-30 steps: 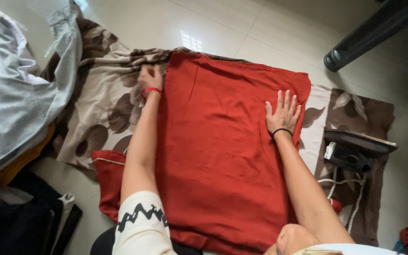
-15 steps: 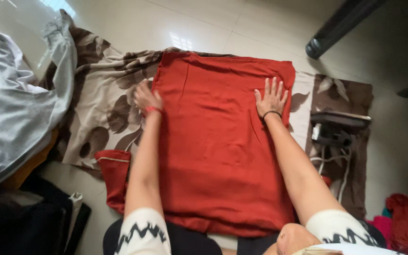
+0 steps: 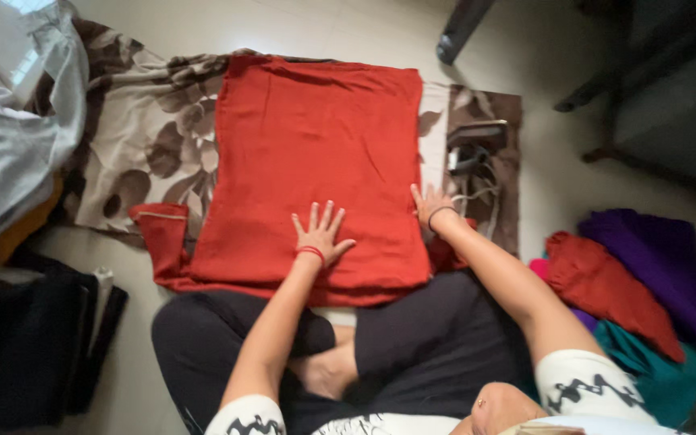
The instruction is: The person irons a red long-sleeved shirt laid out on a patterned cloth on the floor. They smooth the fabric with their hands and use a handheld electric iron to press the sleeves and the main body of the shirt.
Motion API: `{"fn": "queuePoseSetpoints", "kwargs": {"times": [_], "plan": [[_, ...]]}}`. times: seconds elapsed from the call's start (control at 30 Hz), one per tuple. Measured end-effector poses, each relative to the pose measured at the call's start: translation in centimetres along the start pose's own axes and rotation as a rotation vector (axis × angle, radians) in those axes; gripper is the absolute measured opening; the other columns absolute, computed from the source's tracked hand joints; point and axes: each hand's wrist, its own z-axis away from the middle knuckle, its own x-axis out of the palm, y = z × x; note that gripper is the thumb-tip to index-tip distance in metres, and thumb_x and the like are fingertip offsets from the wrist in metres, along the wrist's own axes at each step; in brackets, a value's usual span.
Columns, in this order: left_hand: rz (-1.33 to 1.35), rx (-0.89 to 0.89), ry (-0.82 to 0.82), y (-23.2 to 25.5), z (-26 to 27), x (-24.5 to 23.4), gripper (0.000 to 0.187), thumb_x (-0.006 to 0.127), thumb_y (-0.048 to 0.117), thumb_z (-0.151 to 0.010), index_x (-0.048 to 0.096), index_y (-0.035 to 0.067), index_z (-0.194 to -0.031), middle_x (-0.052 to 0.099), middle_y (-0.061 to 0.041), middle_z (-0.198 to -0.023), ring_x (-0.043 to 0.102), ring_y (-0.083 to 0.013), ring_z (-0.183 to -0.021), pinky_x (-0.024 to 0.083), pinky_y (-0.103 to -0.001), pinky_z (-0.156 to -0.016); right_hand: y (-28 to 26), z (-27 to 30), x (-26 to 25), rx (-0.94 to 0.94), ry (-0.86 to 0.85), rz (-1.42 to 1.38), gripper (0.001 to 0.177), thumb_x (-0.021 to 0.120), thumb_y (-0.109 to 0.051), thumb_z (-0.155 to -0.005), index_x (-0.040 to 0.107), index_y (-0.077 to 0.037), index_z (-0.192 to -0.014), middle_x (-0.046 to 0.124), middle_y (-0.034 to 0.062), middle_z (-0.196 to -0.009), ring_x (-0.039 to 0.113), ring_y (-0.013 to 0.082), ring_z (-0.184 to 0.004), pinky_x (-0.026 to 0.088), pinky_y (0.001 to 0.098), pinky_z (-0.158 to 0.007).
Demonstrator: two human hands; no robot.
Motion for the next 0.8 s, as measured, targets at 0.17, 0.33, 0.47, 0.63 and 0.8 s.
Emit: {"fn": "queuePoseSetpoints", "kwargs": {"times": [0.17, 0.33, 0.47, 0.63, 0.8], "plan": [[0.008, 0.008, 0.103, -0.4, 2.0, 2.7, 0.085, 0.037, 0.073, -0.095, 0.015, 0.030, -0.164, 0.001, 0.000, -0.173, -0.003, -0.0323, -0.158, -0.003, -0.075, -0.116, 2.1, 1.3, -1.8, 0.085, -0.100, -0.012, 0.035, 0.061, -0.023, -0.099, 0.076, -0.015, -0.129, 0.074, 0.0140, -0.136, 0.071, 0.0299, -0.124, 0.057, 0.0457, -0.104], [0.065, -0.021, 0.251, -0.2, 2.3, 6.2, 0.080, 0.040, 0.067, -0.097, 0.022, 0.026, -0.163, 0.008, -0.003, -0.172, 0.001, -0.0336, -0.158, -0.001, -0.074, -0.117, 2.3, 0.7, -2.3, 0.242, 0.146, -0.609, 0.021, 0.073, -0.025, -0.087, 0.078, -0.022, -0.107, 0.075, 0.0083, -0.110, 0.069, 0.0275, -0.103, 0.055, 0.0435, -0.090], [0.182, -0.057, 0.403, 2.2, 0.8, 7.5, 0.069, 0.046, 0.058, -0.099, 0.033, 0.025, -0.159, 0.025, -0.007, -0.168, 0.013, -0.0351, -0.156, 0.003, -0.072, -0.117, 3.2, -0.1, -1.9, 0.273, 0.153, -0.844, 0.015, 0.077, -0.028, -0.083, 0.082, -0.016, -0.091, 0.081, 0.0054, -0.086, 0.077, 0.0165, -0.082, 0.060, 0.0340, -0.082], [0.253, 0.114, 0.528, 7.9, -1.9, 8.4, 0.058, 0.048, 0.048, -0.103, 0.044, 0.024, -0.155, 0.040, -0.007, -0.162, 0.027, -0.0317, -0.154, 0.007, -0.071, -0.121, 3.7, -1.9, -0.9, 0.254, 0.048, -0.921, 0.021, 0.084, -0.037, -0.075, 0.081, -0.016, -0.080, 0.078, 0.0042, -0.077, 0.075, 0.0137, -0.070, 0.062, 0.0312, -0.076], [0.220, 0.184, 0.434, 13.1, -4.5, 7.2, 0.055, 0.045, 0.050, -0.103, 0.044, 0.029, -0.154, 0.034, -0.004, -0.166, 0.022, -0.0308, -0.156, 0.005, -0.072, -0.120, 3.7, -3.1, 0.3, 0.322, -0.011, -0.876, 0.026, 0.085, -0.041, -0.071, 0.081, -0.016, -0.079, 0.079, 0.0046, -0.077, 0.076, 0.0152, -0.074, 0.061, 0.0317, -0.079]]}}
